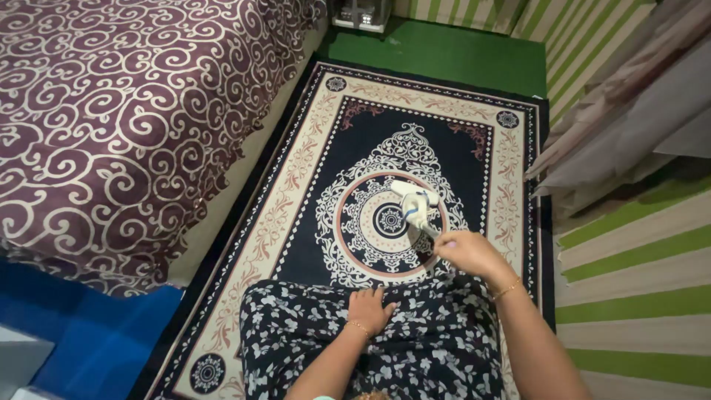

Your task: Vacuuming a rug with a handheld vacuum cleaner.

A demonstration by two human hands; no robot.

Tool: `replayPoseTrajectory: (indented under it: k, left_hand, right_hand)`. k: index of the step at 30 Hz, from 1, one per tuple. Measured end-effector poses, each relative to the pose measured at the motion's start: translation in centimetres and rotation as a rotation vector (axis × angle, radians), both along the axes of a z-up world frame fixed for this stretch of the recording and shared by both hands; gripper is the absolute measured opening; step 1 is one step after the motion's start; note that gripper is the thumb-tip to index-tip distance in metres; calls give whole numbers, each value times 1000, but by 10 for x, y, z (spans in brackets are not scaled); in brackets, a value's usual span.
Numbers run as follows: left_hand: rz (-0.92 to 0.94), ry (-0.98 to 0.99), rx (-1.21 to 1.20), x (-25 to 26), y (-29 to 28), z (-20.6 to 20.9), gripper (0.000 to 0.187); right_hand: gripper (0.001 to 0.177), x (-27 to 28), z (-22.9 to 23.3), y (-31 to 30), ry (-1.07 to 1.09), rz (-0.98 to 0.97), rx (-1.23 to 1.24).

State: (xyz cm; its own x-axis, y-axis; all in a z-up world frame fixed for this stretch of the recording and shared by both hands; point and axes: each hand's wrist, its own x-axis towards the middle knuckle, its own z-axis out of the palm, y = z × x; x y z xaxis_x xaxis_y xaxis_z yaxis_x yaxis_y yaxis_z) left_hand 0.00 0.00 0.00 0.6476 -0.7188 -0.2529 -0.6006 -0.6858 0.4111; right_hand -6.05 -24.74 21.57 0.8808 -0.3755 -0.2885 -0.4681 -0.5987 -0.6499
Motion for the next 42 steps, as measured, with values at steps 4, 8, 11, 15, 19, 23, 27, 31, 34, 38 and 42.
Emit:
replayPoseTrajectory:
  k: [4, 8, 11, 15, 19, 23, 27, 31, 34, 38, 42]
  left_hand:
    - [0, -39, -11, 1, 1, -12, 64]
    - [6, -61, -65, 2, 1, -13, 62]
    - [13, -68, -89, -2, 2, -14, 61]
    - [1, -32, -17, -3, 3, 4, 62]
    - [17, -35, -46, -4, 3, -3, 63]
    - [13, -15, -6, 1, 3, -2, 66]
    - [16, -8, 34, 2, 4, -3, 65]
    - [11, -25, 27, 2, 2, -10, 65]
    - [13, -27, 3, -1, 2, -11, 66]
    - [1, -3, 7, 3, -4, -8, 65]
    - [-20, 9, 32, -2, -2, -10, 65]
  right_hand:
    - [26, 6, -17, -22, -33, -60, 147]
    - [24, 15, -16, -28, -11, -56, 64]
    - [24, 20, -36, -36, 14, -51, 77]
    - [27, 29, -106, -67, 12, -36, 23]
    - [24, 27, -150, -77, 24, -38, -186]
    - [26, 23, -142, -74, 51, 79, -127]
    - [27, 10, -70, -39, 115, 114, -219]
    - [29, -16, 12, 4, 50, 136, -136]
    - [28, -33, 41, 22, 66, 221, -119]
    - [28, -34, 55, 31, 195, 185, -84]
    - [28, -32, 40, 19, 80, 119, -32]
